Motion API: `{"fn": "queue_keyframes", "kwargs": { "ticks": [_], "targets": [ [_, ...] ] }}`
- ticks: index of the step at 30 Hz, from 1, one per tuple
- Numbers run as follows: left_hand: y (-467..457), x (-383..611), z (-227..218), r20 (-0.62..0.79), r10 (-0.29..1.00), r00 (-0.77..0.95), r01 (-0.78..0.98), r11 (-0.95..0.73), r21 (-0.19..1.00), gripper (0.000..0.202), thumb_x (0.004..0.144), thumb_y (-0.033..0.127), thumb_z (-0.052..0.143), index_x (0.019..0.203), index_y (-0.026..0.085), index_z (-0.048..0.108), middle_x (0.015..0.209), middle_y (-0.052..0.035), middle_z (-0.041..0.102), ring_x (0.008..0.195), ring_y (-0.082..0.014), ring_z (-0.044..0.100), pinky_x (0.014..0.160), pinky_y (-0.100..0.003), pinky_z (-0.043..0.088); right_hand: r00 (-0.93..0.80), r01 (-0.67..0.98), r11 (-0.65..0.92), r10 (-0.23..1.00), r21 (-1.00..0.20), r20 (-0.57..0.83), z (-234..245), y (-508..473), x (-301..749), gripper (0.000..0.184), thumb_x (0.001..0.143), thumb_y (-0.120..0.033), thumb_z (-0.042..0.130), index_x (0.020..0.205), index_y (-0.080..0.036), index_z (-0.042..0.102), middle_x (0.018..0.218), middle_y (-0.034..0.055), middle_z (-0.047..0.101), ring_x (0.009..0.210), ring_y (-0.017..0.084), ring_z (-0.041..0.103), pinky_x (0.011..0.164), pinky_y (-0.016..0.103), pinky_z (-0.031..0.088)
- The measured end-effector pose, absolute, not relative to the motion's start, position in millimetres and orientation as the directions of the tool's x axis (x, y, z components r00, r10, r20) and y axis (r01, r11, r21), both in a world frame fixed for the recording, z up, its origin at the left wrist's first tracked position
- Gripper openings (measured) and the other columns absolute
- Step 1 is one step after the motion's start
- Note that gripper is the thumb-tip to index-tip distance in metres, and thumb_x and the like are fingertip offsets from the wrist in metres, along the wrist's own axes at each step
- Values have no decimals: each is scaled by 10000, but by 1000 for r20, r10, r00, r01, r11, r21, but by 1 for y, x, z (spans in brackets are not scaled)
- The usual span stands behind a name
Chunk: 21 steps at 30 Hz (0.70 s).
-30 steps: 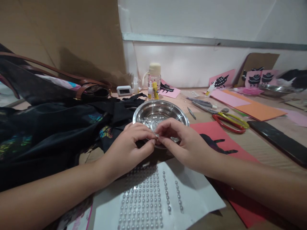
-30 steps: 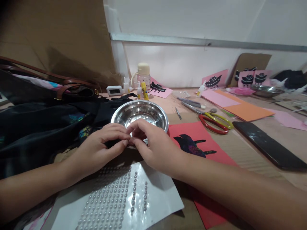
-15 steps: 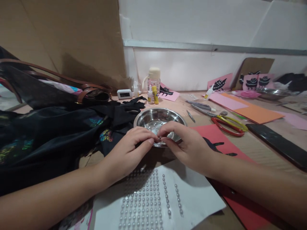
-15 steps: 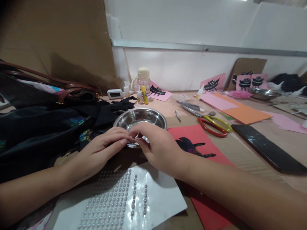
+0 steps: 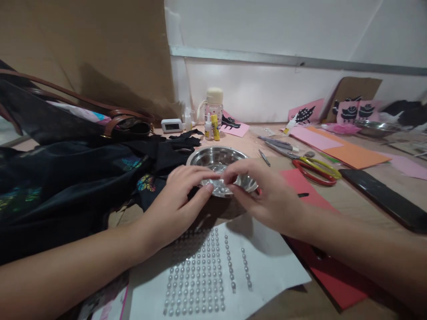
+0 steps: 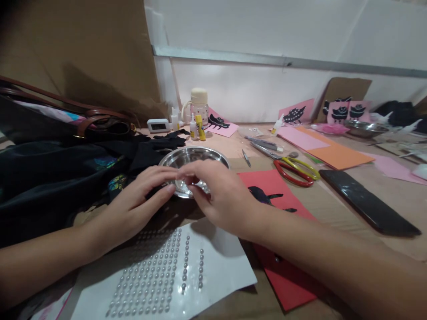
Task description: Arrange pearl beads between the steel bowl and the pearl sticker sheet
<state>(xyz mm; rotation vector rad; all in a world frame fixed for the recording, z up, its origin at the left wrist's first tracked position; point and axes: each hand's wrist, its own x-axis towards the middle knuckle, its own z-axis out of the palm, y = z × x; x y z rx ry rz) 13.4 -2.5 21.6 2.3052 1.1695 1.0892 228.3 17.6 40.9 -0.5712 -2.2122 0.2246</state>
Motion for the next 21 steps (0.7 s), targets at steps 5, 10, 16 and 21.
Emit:
{"fn": "queue_keyframes", "kwargs": {
  "ticks": [5, 10, 16, 21],
  "targets": [
    [-20, 13, 36, 579, 713, 395, 518, -694, 500, 169, 925, 143, 500, 1009, 212, 629, 991, -35, 691, 968, -189, 620, 899, -341, 476, -532, 362, 820, 572, -443, 624, 79, 11, 241, 249, 867, -40, 570, 983, -257, 539, 938, 1, 629, 866, 173, 625, 831, 365, 532],
    [-27, 15, 38, 373, 517, 770, 284, -802, 525, 288, 773, 53, 466, 919, 205, 663, 837, 1, 730, 758, -154, 646, 784, -284, 510, -667, 399, 789, 600, -468, 442, 81, -2, 252, 156, 888, -98, 575, 890, -248, 531, 889, 11, 653, 828, 183, 644, 771, 361, 546],
    [-15, 14, 28, 285, 515, 808, 323, -793, 516, 261, 815, 92, 465, 945, 189, 670, 867, -25, 747, 773, -174, 673, 751, -287, 499, -827, 353, 809, 505, -471, 248, 40, -7, 262, 187, 903, -59, 507, 879, -228, 581, 882, 8, 698, 776, 141, 640, 662, 261, 503],
    [-11, 13, 27, 284, 579, 764, 401, -772, 493, 222, 846, 123, 489, 926, 215, 675, 819, -8, 739, 717, -160, 647, 697, -266, 476, -851, 365, 808, 491, -462, 187, 28, -3, 262, 246, 900, -47, 486, 885, -245, 632, 847, -11, 704, 745, 139, 641, 636, 247, 471]
  ]
}}
